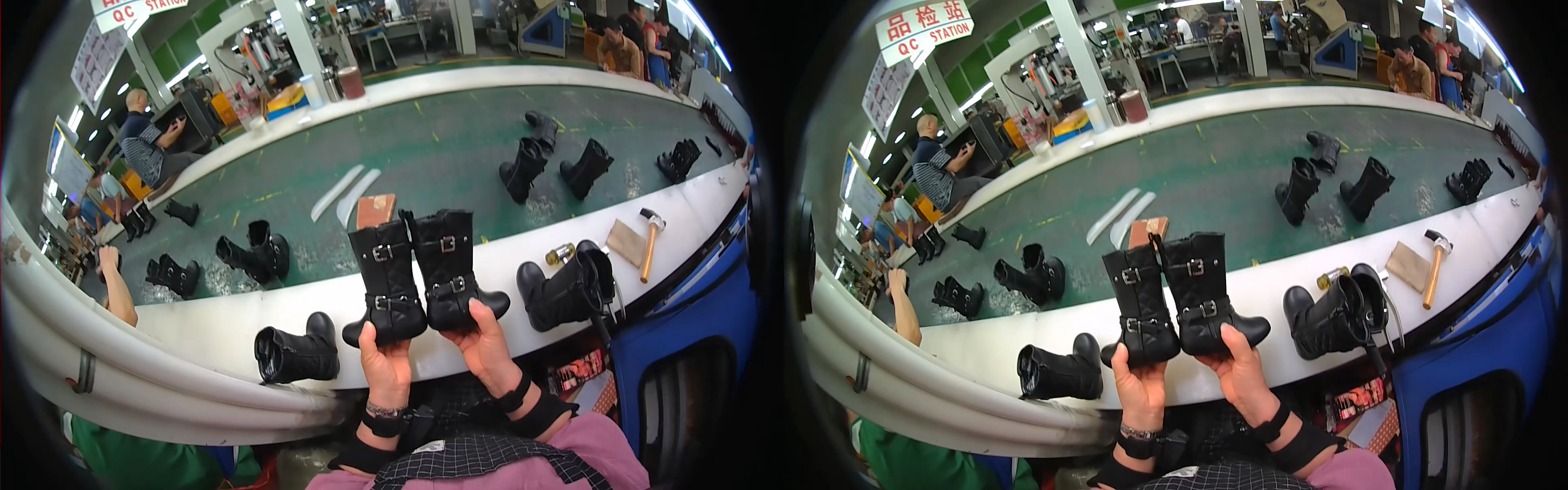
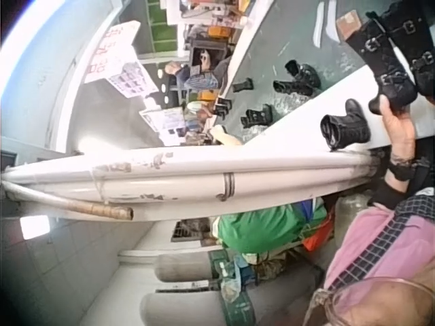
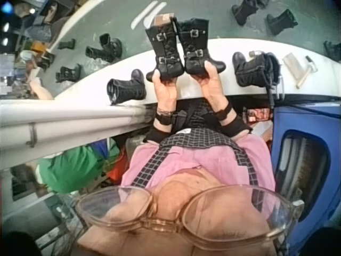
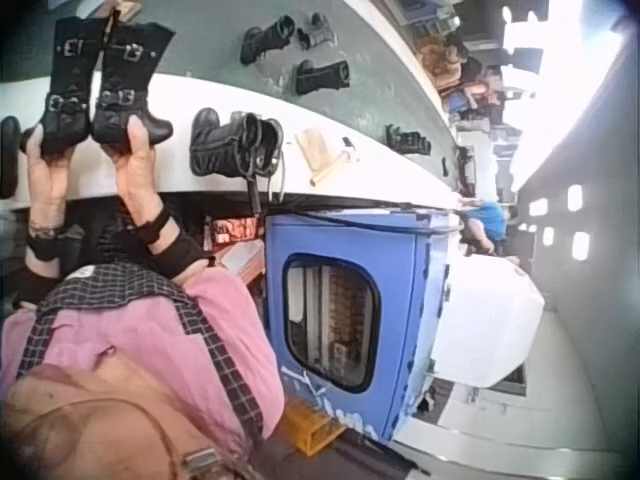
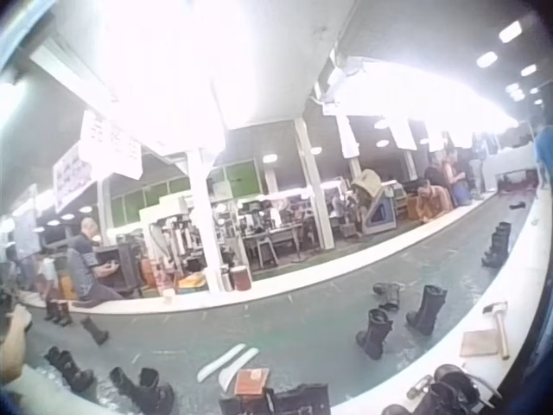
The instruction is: Inspecting, cleaning with a sponge, and using a hammer on finished boots at a quality control station.
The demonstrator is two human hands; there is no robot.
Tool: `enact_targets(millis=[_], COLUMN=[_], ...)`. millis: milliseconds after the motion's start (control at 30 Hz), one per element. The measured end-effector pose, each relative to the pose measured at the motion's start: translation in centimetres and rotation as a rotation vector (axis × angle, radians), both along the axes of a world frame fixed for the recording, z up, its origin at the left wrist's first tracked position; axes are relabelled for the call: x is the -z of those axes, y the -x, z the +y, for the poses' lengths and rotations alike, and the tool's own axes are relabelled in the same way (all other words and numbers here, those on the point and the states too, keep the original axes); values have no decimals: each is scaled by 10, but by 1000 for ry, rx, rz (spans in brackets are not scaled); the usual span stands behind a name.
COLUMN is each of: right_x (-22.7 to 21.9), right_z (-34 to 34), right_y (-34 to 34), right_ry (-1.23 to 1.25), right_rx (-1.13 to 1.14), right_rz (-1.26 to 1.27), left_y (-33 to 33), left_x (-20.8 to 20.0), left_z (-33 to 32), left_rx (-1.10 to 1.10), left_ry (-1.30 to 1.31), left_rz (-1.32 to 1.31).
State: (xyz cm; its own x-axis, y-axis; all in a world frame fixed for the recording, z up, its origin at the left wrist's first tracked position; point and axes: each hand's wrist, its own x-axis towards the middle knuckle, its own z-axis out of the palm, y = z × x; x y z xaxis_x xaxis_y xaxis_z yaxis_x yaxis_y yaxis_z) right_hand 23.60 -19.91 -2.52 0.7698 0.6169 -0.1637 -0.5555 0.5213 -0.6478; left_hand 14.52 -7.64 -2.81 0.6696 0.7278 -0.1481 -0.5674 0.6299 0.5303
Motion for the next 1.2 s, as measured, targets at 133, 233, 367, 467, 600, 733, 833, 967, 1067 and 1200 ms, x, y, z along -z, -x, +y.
enact_targets(millis=[133,233,367,467,600,733,833,967,1067,1200], right_x=[-3,-5,-7,-8,-7,-6,-5,-3,-2,-1], right_z=[-3,-4,-6,-6,-7,-7,-6,-7,-6,-5], right_y=[-1,-1,-2,-2,-2,-3,-2,-1,0,0], right_ry=[-24,-37,-40,-37,-28,-25,-27,-21,-29,-29], right_rx=[-23,-26,-30,-30,-29,-20,-14,1,9,23], right_rz=[-10,-20,-37,-38,-18,-3,28,53,63,82], left_y=[1,1,0,0,0,-1,-2,-2,-3,-5], left_x=[-2,-2,-2,-2,-3,-3,-1,3,6,7], left_z=[-2,-3,-4,-6,-7,-6,-4,-4,-4,-5], left_rx=[-12,-40,-15,-10,0,11,13,-14,-16,-28], left_ry=[-26,-24,-26,-34,0,16,39,92,93,110], left_rz=[-46,-24,-33,-27,-23,-14,-30,-35,-26,-13])
